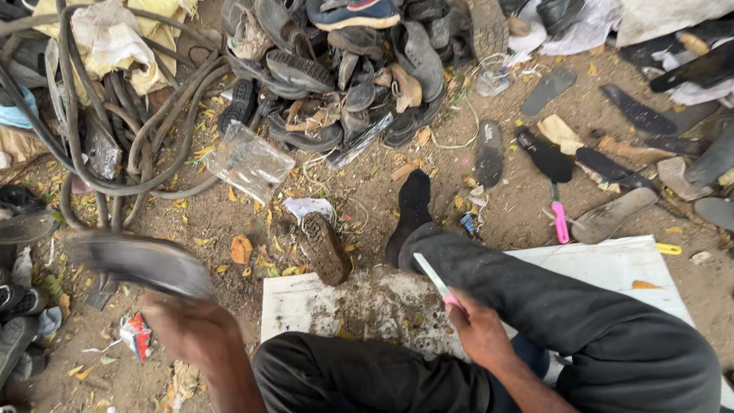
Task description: The person sits on the ground and uses a pink-handled knife to scrape and clean the sole of a black shoe. They repeatedly scrape the sole and edges, then place the shoe aside and pick up another shoe to continue the scraping process.
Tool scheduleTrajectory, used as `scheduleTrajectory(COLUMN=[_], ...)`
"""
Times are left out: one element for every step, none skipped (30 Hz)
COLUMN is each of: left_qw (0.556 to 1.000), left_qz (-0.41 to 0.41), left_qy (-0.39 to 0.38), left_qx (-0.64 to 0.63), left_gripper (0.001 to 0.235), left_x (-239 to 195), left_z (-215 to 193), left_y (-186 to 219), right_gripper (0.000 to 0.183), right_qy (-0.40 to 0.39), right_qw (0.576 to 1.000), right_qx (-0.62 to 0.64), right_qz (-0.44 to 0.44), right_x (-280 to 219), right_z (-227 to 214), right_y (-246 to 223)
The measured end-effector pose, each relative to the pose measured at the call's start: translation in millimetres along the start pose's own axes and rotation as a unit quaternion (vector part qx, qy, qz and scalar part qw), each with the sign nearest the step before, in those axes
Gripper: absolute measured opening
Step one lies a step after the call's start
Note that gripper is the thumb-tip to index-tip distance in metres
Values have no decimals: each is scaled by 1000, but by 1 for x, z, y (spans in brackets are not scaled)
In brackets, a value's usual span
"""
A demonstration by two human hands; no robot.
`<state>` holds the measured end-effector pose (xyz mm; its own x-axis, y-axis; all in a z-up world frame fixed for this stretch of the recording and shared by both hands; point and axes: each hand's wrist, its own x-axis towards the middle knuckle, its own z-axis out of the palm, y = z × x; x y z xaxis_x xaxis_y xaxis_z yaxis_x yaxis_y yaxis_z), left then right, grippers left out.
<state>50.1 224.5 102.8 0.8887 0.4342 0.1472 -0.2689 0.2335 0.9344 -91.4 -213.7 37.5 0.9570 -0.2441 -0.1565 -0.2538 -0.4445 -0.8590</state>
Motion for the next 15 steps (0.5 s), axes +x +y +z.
scheduleTrajectory(left_qw=[988, 944, 888, 849, 803, 745, 710, 717, 721, 721, 798, 856, 897, 914, 913], left_qz=[-64, -149, -228, -254, -252, -206, -256, -199, -141, -85, -152, -217, -276, -338, -394], left_qy=[52, 85, 81, 8, -74, -162, -219, -195, -171, -148, -135, -122, -108, -89, -67], left_qx=[128, 282, 391, 463, 535, 614, 619, 639, 656, 672, 567, 453, 329, 205, 79], left_gripper=[48, 55, 63, 71, 81, 105, 88, 86, 85, 83, 71, 61, 54, 54, 54], left_x=[17, 34, 28, 25, 9, -10, -27, -37, -43, -52, -52, -49, -50, -46, -46], left_z=[6, 21, 37, 58, 76, 95, 106, 116, 125, 125, 126, 121, 117, 119, 115], left_y=[-5, -16, -35, -60, -86, -113, -131, -141, -146, -142, -134, -120, -107, -96, -84], right_gripper=[38, 36, 35, 36, 37, 38, 37, 36, 35, 37, 39, 41, 42, 42, 43], right_qy=[7, 18, 28, -2, -32, -60, -69, -74, -80, -73, -66, -60, -75, -87, -99], right_qw=[1000, 998, 995, 997, 997, 997, 996, 996, 995, 996, 996, 996, 995, 994, 992], right_qx=[6, 10, 13, -2, -19, -35, -37, -40, -43, -47, -52, -54, -59, -63, -67], right_qz=[-26, -61, -97, -79, -61, -36, -32, -30, -28, -31, -35, -36, -11, 13, 36], right_x=[-3, 2, 5, 10, 14, 12, 9, 10, 12, 8, 6, 2, -1, 2, 4], right_z=[5, 10, 14, 20, 25, 28, 30, 28, 25, 22, 18, 17, 16, 14, 13], right_y=[3, 2, -1, -4, -6, -7, -8, -9, -10, -10, -9, -9, -9, -10, -12])
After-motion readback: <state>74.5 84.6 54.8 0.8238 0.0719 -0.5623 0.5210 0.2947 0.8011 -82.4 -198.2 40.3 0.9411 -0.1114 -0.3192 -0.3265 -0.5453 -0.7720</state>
